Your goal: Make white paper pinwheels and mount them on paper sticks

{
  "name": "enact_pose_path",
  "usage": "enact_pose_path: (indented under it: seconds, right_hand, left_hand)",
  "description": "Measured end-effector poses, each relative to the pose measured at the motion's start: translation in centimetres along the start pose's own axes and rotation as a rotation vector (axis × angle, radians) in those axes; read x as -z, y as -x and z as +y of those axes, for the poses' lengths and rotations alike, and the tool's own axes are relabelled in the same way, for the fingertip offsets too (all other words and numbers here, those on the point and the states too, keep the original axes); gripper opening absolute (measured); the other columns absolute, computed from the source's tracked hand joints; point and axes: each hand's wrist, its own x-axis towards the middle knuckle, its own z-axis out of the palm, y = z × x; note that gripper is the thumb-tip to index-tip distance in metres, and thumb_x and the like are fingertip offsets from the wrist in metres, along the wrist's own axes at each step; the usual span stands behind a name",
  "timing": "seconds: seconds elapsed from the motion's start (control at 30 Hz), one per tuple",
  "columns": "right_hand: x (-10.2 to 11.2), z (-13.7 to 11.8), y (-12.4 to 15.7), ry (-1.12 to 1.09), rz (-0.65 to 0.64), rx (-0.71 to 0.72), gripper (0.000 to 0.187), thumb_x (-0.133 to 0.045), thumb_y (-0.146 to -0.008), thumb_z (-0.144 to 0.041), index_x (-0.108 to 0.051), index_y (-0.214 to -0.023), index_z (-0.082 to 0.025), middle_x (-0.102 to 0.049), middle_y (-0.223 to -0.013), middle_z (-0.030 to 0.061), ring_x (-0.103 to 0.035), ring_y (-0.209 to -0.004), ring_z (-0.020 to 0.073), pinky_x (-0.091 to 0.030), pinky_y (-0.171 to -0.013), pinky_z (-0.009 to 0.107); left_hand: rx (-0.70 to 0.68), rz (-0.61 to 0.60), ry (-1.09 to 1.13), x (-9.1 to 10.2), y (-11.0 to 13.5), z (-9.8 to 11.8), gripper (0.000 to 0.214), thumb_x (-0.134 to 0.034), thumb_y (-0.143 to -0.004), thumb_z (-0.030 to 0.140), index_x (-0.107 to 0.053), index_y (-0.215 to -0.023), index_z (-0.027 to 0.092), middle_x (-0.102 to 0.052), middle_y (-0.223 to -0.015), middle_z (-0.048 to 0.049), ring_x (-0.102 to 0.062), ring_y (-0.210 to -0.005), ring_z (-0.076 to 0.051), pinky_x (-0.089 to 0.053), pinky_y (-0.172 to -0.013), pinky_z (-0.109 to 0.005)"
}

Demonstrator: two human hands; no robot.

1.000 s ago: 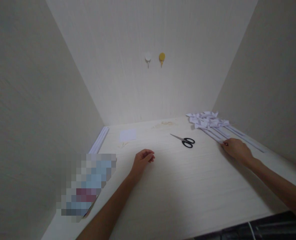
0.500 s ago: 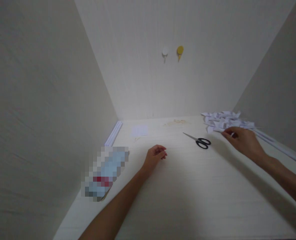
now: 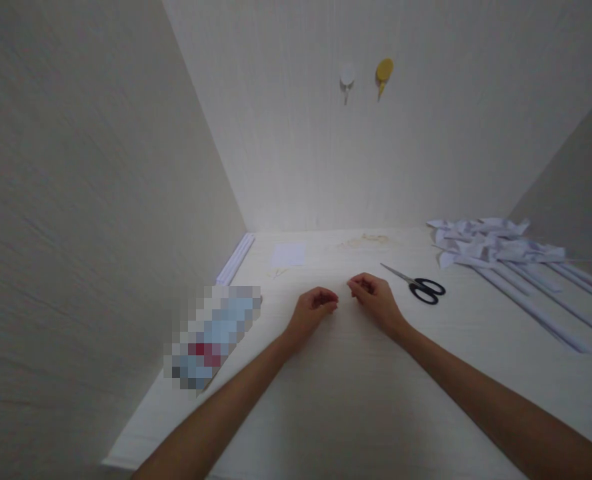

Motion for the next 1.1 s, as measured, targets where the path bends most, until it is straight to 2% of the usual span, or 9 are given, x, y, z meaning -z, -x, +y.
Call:
enact_pose_path:
  seconds: [0.07, 0.1, 0.17, 0.3, 0.47, 0.67, 0.83, 1.1]
  right_hand:
    - [0.2, 0.1, -0.1, -0.064, 0.03, -0.039, 0.02, -0.05, -0.071, -0.034, -0.052, -0.066, -0.015, -0.047, -0.052, -0.0022, -0.039, -0.044, 0.0084, -0.03, -0.042, 0.021]
    - [0.3, 0.1, -0.2, -0.088, 0.036, -0.052, 0.02, -0.05, -0.071, -0.034, -0.052, -0.066, -0.015, -0.047, -0.052, -0.0022, -0.039, -0.043, 0.0083, -0.03, -0.042, 0.021]
    - [0.2, 0.3, -0.4, -0.119, 0.032, -0.066, 0.02, -0.052, -0.069, -0.034, -0.052, -0.065, -0.015, -0.047, -0.051, -0.0023, -0.039, -0.043, 0.008, -0.029, -0.041, 0.021]
    - [0.0, 0.5, -0.6, -0.133, 0.013, -0.055, 0.019, -0.051, -0.069, -0.033, -0.052, -0.063, -0.015, -0.047, -0.05, -0.0028, -0.039, -0.042, 0.0074, -0.029, -0.041, 0.02]
    - [-0.2, 0.6, -0.6, -0.108, 0.013, -0.023, 0.018, -0.05, -0.07, -0.031, -0.052, -0.062, -0.015, -0.048, -0.05, -0.0026, -0.039, -0.042, 0.0074, -0.029, -0.04, 0.02]
    - [-0.3, 0.5, -0.6, -0.099, 0.009, -0.01, 0.018, -0.05, -0.069, -0.031, -0.052, -0.06, -0.015, -0.047, -0.049, -0.0025, -0.04, -0.043, 0.0079, -0.03, -0.041, 0.02]
    - [-0.2, 0.4, -0.5, -0.097, 0.005, -0.021, 0.018, -0.05, -0.069, -0.031, -0.053, -0.061, -0.015, -0.047, -0.049, -0.0021, -0.04, -0.043, 0.0082, -0.03, -0.042, 0.02]
    - [-0.2, 0.4, -0.6, -0.077, -0.009, -0.018, 0.017, -0.05, -0.069, -0.03, -0.053, -0.06, -0.015, -0.048, -0.049, -0.0023, -0.04, -0.043, 0.0081, -0.03, -0.042, 0.02]
  left_hand:
    - [-0.011, 0.005, -0.23, 0.7, -1.6, 0.2, 0.007, -0.054, -0.066, 0.017, -0.057, -0.071, 0.017, -0.061, -0.071, -0.002, -0.057, -0.067, -0.012, -0.045, -0.064, -0.023]
    - [-0.032, 0.017, -0.415, 1.1, -2.6, 0.4, 0.008, -0.051, -0.067, 0.015, -0.057, -0.072, 0.017, -0.061, -0.073, -0.003, -0.057, -0.069, -0.013, -0.045, -0.065, -0.024]
    - [-0.112, 0.048, -0.93, 2.3, -5.0, 0.9, 0.017, -0.044, -0.07, 0.011, -0.057, -0.079, 0.016, -0.06, -0.082, -0.0044, -0.057, -0.075, -0.013, -0.045, -0.07, -0.025]
    - [-0.1, 0.035, -1.166, 4.9, -9.2, 1.4, 0.022, -0.046, -0.069, 0.013, -0.056, -0.089, 0.011, -0.057, -0.098, -0.0116, -0.051, -0.096, -0.019, -0.038, -0.085, -0.031]
    - [0.031, 0.004, -1.368, 6.8, -11.8, 0.8, 0.029, -0.047, -0.069, 0.021, -0.056, -0.092, 0.006, -0.059, -0.094, -0.0181, -0.055, -0.091, -0.025, -0.042, -0.078, -0.034]
    - [0.11, -0.007, -1.502, 6.5, -12.4, 1.0, 0.034, -0.042, -0.073, 0.026, -0.057, -0.093, 0.003, -0.057, -0.1, -0.0222, -0.054, -0.094, -0.026, -0.042, -0.078, -0.032]
    - [0.171, -0.065, -1.54, 6.8, -13.0, 1.5, 0.032, -0.042, -0.072, 0.021, -0.059, -0.092, 0.003, -0.06, -0.097, -0.022, -0.057, -0.09, -0.025, -0.044, -0.074, -0.03]
    - [0.185, -0.153, -1.542, 7.7, -13.6, 1.8, 0.037, -0.051, -0.067, 0.033, -0.061, -0.092, 0.008, -0.062, -0.093, -0.0175, -0.059, -0.084, -0.023, -0.045, -0.07, -0.028]
